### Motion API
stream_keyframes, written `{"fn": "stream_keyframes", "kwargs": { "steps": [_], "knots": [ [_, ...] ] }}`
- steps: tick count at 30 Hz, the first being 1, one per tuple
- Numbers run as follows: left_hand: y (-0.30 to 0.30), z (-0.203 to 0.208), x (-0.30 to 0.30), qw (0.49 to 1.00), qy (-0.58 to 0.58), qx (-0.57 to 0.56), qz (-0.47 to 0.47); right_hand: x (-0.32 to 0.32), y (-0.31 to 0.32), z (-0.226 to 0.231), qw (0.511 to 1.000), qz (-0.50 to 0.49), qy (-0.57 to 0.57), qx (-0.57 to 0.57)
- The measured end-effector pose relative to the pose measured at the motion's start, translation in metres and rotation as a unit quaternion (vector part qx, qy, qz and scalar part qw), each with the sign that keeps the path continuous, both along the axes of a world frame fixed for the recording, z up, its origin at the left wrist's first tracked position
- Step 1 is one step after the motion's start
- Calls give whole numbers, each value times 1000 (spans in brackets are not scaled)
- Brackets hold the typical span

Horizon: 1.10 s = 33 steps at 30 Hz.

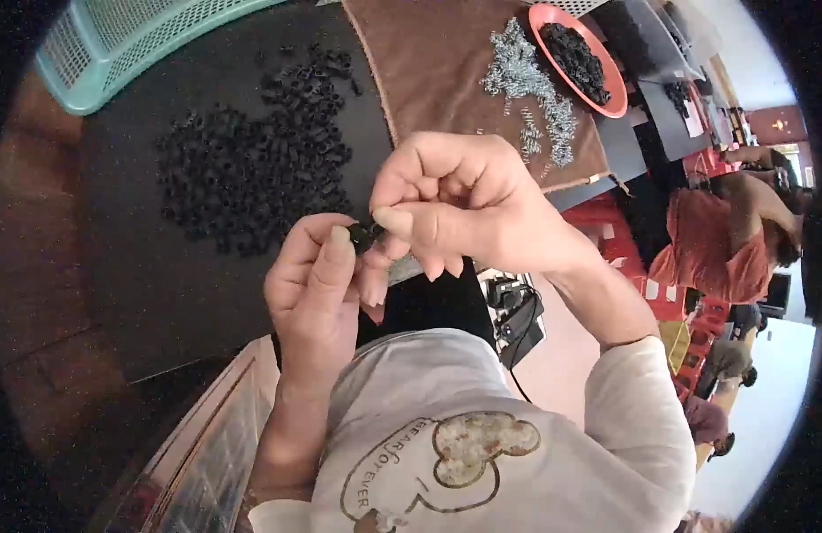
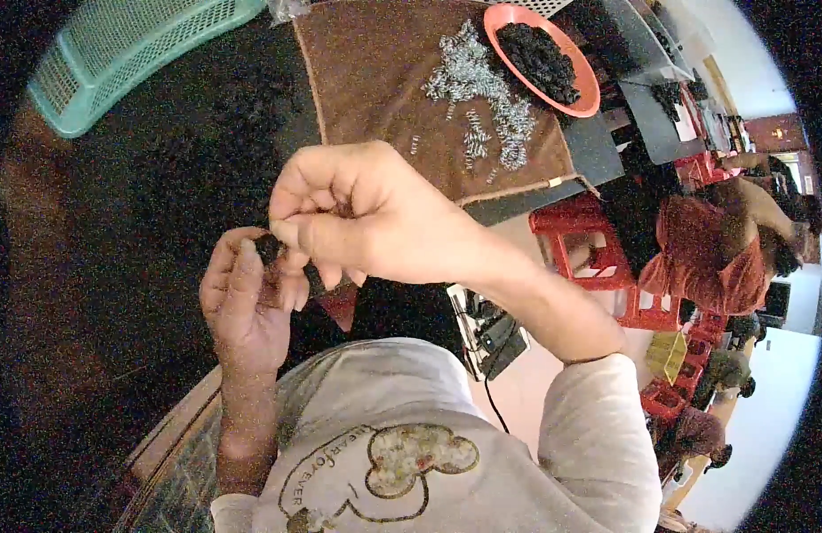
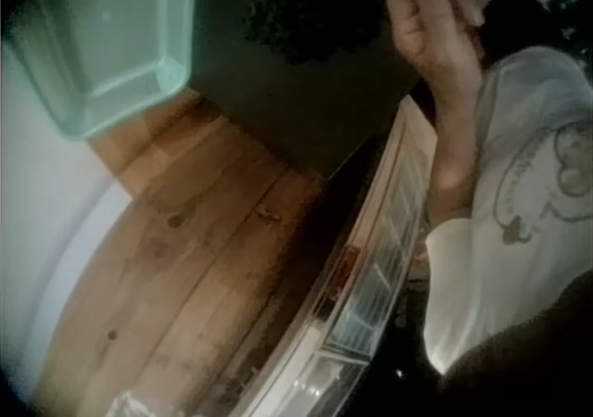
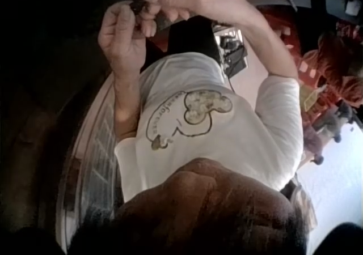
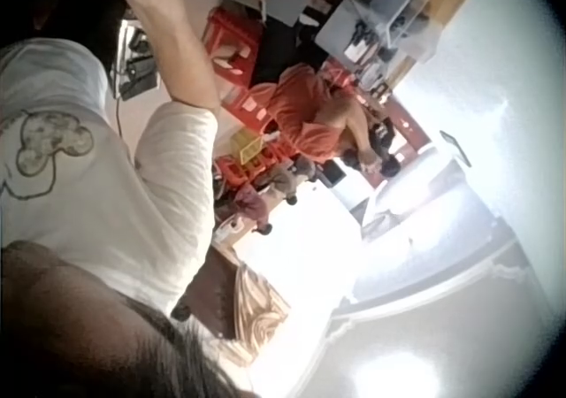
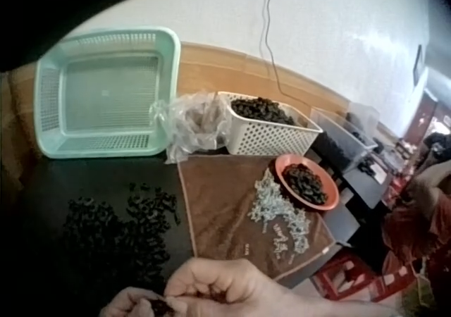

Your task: The person is assembling small black components with silver metal jump rings.

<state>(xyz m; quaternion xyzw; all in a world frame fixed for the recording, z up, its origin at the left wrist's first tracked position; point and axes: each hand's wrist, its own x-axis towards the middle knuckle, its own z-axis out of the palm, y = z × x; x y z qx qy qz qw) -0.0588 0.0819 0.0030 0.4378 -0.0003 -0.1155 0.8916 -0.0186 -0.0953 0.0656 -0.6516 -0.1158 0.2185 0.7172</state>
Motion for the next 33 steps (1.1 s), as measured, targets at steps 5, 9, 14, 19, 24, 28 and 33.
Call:
{"fn": "stream_keyframes", "kwargs": {
  "steps": [5,9,14,19,24,28,33],
  "knots": [
    [-2,0,0,1000,5,18,11,1,0,-2,1000,4,22,-1],
    [-1,-2,-1,998,-20,52,8,-3,2,-2,999,-8,48,12],
    [0,-1,-1,998,-22,62,-5,-6,0,-6,998,-8,53,33],
    [-1,3,0,997,-10,71,-17,-5,-4,-8,997,9,60,41],
    [2,-2,-2,994,-14,104,-26,-5,-8,-10,996,22,68,44],
    [1,0,-3,994,-12,109,-27,-7,-10,-13,995,18,81,50],
    [0,-1,-3,990,-18,137,-26,-11,-11,-16,994,4,86,72]
  ]
}}
